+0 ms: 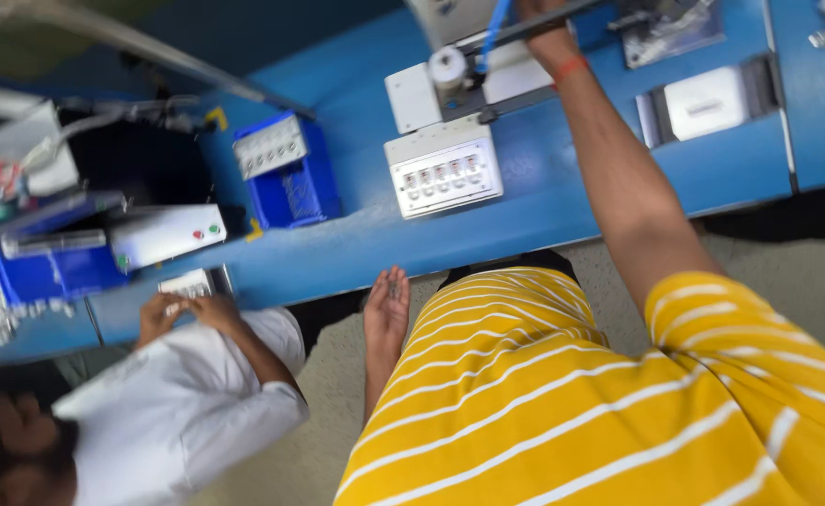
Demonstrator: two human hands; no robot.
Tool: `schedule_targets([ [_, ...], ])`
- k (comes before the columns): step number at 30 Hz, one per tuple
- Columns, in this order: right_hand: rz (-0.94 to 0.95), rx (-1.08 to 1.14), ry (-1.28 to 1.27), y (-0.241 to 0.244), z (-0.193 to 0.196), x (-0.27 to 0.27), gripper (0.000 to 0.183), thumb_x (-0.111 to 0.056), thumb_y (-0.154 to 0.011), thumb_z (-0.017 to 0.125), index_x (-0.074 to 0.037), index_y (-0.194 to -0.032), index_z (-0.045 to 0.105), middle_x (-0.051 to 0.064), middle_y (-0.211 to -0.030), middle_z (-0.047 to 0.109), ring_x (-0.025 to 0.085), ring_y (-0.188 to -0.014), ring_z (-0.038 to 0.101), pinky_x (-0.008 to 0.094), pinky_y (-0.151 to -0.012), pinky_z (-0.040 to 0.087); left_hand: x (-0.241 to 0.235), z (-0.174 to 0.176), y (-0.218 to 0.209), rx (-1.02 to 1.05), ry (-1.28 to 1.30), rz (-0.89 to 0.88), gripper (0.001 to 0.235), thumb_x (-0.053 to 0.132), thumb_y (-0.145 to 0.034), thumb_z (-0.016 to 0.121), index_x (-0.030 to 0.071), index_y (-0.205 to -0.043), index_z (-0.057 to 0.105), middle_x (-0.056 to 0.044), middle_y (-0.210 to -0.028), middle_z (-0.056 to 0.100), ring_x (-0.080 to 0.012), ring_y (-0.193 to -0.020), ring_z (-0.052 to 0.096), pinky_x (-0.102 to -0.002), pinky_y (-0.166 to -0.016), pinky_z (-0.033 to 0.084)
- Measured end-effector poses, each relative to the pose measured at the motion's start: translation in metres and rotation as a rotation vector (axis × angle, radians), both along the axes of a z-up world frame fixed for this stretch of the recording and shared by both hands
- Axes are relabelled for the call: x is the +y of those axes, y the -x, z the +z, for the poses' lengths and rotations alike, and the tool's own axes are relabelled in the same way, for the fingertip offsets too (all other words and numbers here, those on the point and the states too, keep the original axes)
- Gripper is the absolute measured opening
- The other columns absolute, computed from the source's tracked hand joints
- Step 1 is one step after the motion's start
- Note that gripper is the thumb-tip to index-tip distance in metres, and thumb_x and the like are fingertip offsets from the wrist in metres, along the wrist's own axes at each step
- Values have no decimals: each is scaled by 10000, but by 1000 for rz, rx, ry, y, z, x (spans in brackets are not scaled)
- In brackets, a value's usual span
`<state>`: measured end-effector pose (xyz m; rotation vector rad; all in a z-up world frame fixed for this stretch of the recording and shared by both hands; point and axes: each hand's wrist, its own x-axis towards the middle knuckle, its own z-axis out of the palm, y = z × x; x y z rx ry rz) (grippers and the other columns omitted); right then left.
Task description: The person picks small metal components from a blue bin and places them into slots on a white fixture. They repeatedly handle the components by hand, aligning and inserting them into the fixture while other workers perform similar tasks nearby.
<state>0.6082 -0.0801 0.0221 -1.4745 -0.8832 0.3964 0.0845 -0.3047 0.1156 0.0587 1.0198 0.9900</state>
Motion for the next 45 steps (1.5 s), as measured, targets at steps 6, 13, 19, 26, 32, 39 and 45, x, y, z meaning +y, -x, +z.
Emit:
schedule_targets([
  [6, -282, -305, -28, 66, 28, -148, 450, 52, -997, 655, -18, -1436, 590, 154, -1397, 621, 301, -1272, 614, 396, -1083, 501, 23, -12, -15, -201, -105, -20, 301, 28, -979, 607, -36, -1265, 541, -225, -1303, 611, -328, -1194, 638, -421, -1061, 548],
  [13, 34, -693, 504, 132, 37, -327, 597, -317, -943, 765, -12, -1418, 568, 292, -1470, 442, 474, -1349, 398, 599, -1136, 325, 40, -72, -14, -357, -195, 34, 190, 96, -1019, 599, 22, -1193, 590, -112, -1064, 655, -237, -956, 658, -373, -904, 582],
  [19, -41, -802, 680, 152, 16, -319, 624, -315, -1041, 615, 11, -1544, 440, 310, -1630, 313, 506, -1486, 285, 636, -1194, 264, 61, -140, 30, 50, 39, 98, 125, 262, -861, 592, 144, -820, 589, -18, -714, 596, -161, -613, 507, -310, -558, 442],
  [26, -353, -934, 595, 182, 25, -282, 483, -337, -1029, 568, -3, -1375, 516, 277, -1510, 409, 483, -1378, 400, 630, -1140, 332, 32, -161, 67, 763, 56, 465, 255, 284, -917, 661, 118, -725, 637, 5, -663, 553, -77, -560, 479, -263, -498, 415],
  [32, -443, -892, 601, 196, 31, -267, 461, -365, -1037, 566, -19, -1339, 533, 281, -1473, 434, 468, -1361, 434, 635, -1112, 358, 22, -144, 85, 525, -6, -42, 259, 334, -948, 650, 148, -782, 577, 45, -642, 483, -76, -517, 416, -266, -445, 341],
  [39, -291, -895, 696, 194, 37, -270, 485, -254, -1024, 562, 74, -1369, 469, 339, -1521, 357, 509, -1421, 349, 649, -1145, 283, 25, -109, 169, 737, -199, -505, 295, 463, -954, 648, 185, -857, 627, 32, -749, 579, -72, -660, 535, -212, -575, 468],
  [45, -321, -874, 683, 202, 37, -263, 468, -193, -1013, 582, 87, -1369, 464, 340, -1523, 358, 506, -1437, 340, 636, -1152, 271, 18, -94, 267, 672, -136, -576, 389, 490, -978, 667, 145, -857, 533, 11, -711, 453, -105, -598, 413, -267, -492, 327],
])
